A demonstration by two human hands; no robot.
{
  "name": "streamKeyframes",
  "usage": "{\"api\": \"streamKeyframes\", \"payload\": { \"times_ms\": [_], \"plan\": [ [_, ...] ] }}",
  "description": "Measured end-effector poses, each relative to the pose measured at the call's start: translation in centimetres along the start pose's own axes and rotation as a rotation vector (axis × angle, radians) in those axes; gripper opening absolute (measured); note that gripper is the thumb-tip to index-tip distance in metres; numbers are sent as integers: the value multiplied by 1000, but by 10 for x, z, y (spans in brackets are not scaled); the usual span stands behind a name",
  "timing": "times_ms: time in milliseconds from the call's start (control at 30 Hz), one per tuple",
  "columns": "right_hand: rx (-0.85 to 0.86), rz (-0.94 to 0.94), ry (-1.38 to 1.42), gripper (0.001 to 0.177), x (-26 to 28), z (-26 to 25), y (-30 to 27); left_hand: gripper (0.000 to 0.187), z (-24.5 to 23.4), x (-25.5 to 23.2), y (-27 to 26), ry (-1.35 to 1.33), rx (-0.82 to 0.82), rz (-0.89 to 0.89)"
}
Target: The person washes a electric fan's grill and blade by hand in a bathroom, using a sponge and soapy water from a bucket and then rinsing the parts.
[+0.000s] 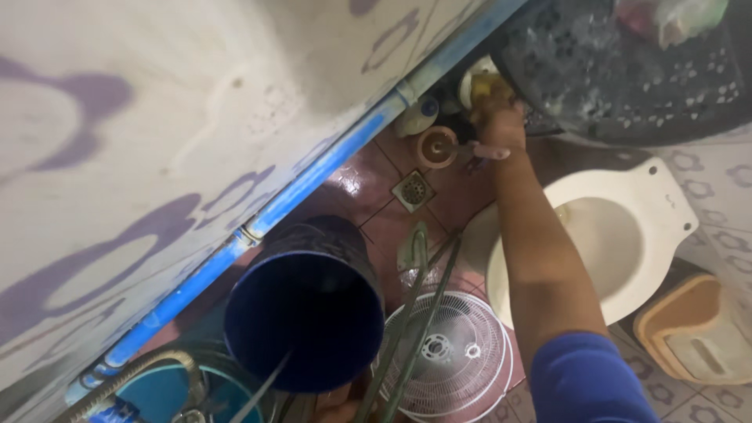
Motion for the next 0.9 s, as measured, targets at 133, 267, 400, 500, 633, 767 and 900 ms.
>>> {"api": "streamKeyframes", "payload": {
  "times_ms": [133, 267, 400, 500, 633, 767, 900],
  "plan": [
    [-199, 94, 372, 31, -25, -25, -3, 63, 4, 10, 1, -13, 3, -3],
    [-416, 230, 1081, 24, -27, -57, -49, 63, 1, 5, -3, -16, 20, 32],
    [-304, 386, 1932, 29, 21, -95, -132, 64, 7, -21, -31, -57, 104, 58],
    [-178, 383, 2363, 49, 67, -128, -206, 64, 19, -44, -49, -41, 194, -51],
    [-331, 467, 2399, 67, 91, -151, -309, 63, 36, -70, -69, -54, 163, -78],
    [-592, 550, 2585, 73, 80, -156, -387, 62, 55, -84, -85, 15, 168, -34],
    [-675, 478, 2736, 72, 87, -182, -432, 56, 66, -79, -94, 119, 138, 56]
  ]
}}
Point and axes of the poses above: each hand's wrist, its own y-axis towards the middle knuckle, its own z-axis out of the palm, x = y × z, the point moved 9 cm from there along y, towards the middle knuckle, and after that the axes turned 6 degrees about -z, right-handed, at the moved point
